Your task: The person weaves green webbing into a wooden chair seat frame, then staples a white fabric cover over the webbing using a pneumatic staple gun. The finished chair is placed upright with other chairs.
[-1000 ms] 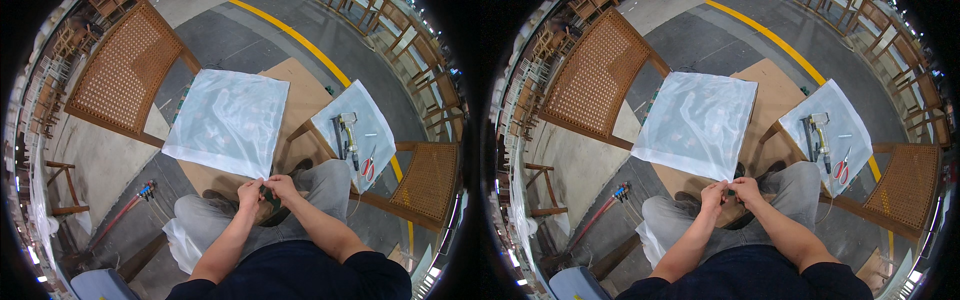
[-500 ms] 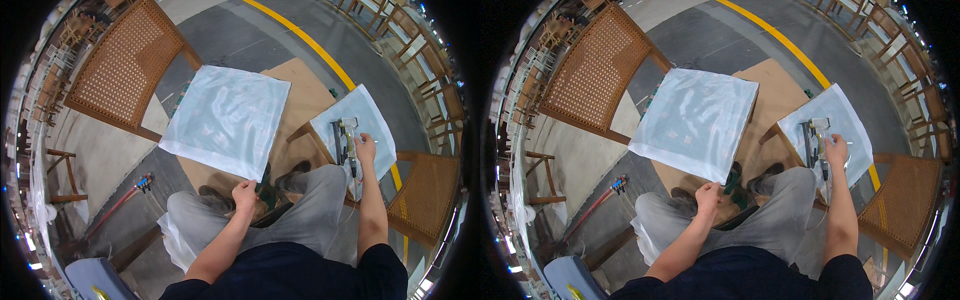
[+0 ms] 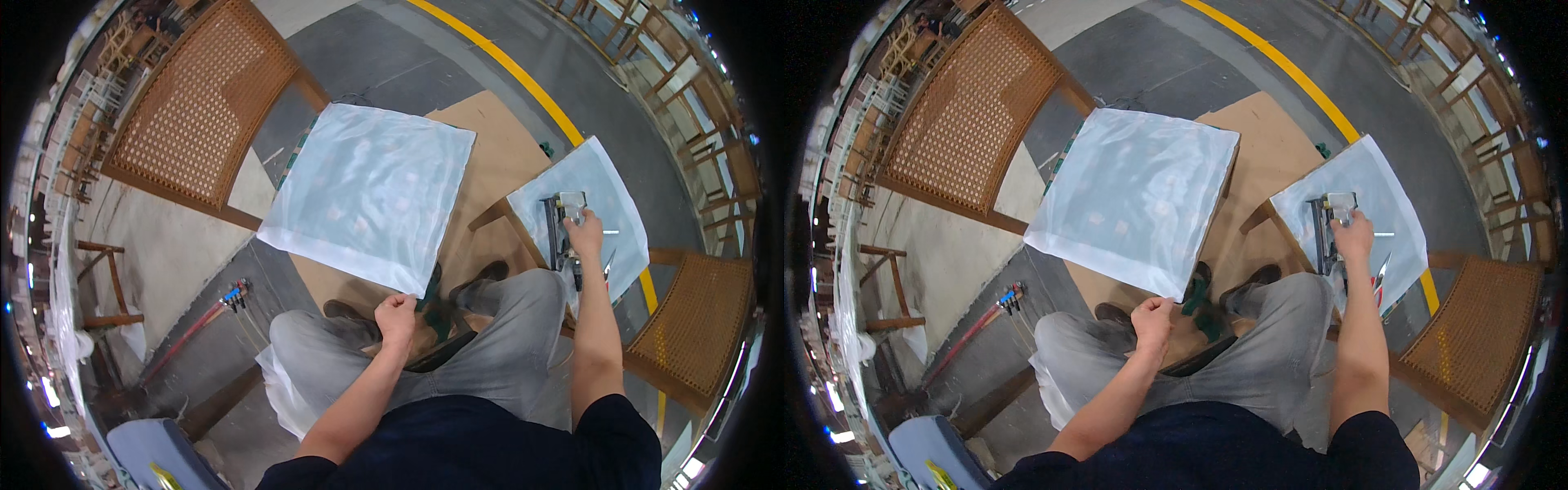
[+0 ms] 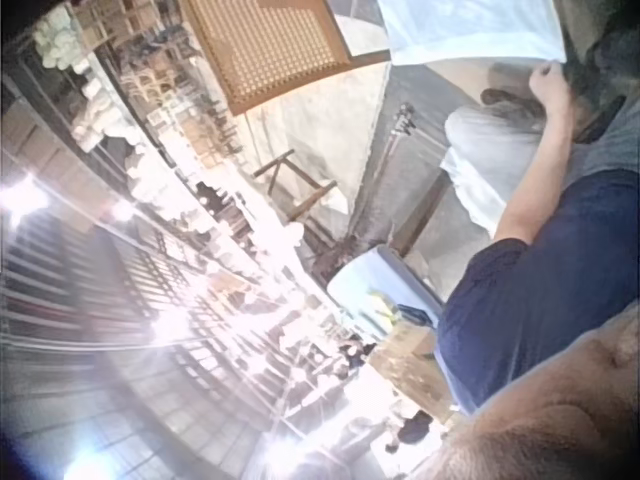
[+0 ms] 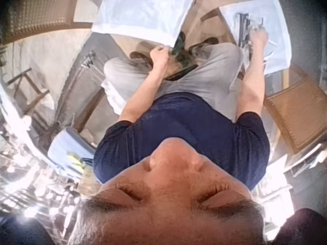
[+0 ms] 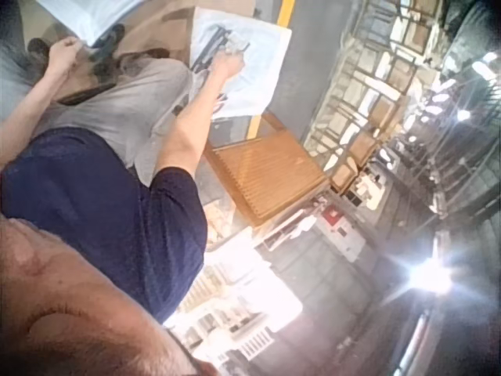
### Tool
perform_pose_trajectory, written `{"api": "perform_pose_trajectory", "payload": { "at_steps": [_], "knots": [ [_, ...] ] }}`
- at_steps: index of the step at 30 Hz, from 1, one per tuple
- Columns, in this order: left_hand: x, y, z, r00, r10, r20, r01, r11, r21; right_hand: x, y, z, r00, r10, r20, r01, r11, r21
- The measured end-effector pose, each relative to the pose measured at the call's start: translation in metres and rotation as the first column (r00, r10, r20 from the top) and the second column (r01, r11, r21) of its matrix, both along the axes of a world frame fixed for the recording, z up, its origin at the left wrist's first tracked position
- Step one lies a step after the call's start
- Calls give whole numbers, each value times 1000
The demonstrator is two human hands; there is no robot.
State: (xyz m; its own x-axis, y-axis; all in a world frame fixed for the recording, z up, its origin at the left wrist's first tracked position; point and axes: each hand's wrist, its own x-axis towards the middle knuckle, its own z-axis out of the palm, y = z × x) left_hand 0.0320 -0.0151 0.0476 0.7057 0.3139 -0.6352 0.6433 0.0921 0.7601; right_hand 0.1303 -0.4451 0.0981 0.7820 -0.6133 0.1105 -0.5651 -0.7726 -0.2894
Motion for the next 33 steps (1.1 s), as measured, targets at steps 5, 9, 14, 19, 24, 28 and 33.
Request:
{"api": "perform_pose_trajectory", "payload": {
  "at_steps": [5,9,14,19,24,28,33],
  "knots": [
    [-3,3,4,993,-86,76,68,974,216,11,-37,-27,997,27,-67,3,915,404],
    [-6,9,7,989,-97,111,59,952,302,22,-28,-25,994,-23,-107,79,831,551],
    [-4,2,-1,987,-130,98,97,952,290,22,-16,27,984,160,77,-177,865,469],
    [-12,12,1,994,-87,59,67,956,285,20,112,109,862,508,7,-387,648,657],
    [-6,0,10,991,-122,51,103,957,270,-6,190,120,570,788,-233,-330,479,814],
    [-8,8,4,990,-134,53,114,954,277,-11,254,122,364,867,-341,-264,447,854],
    [-8,8,-1,987,-159,33,145,956,255,-17,261,94,340,880,-333,-276,431,859]
  ]
}}
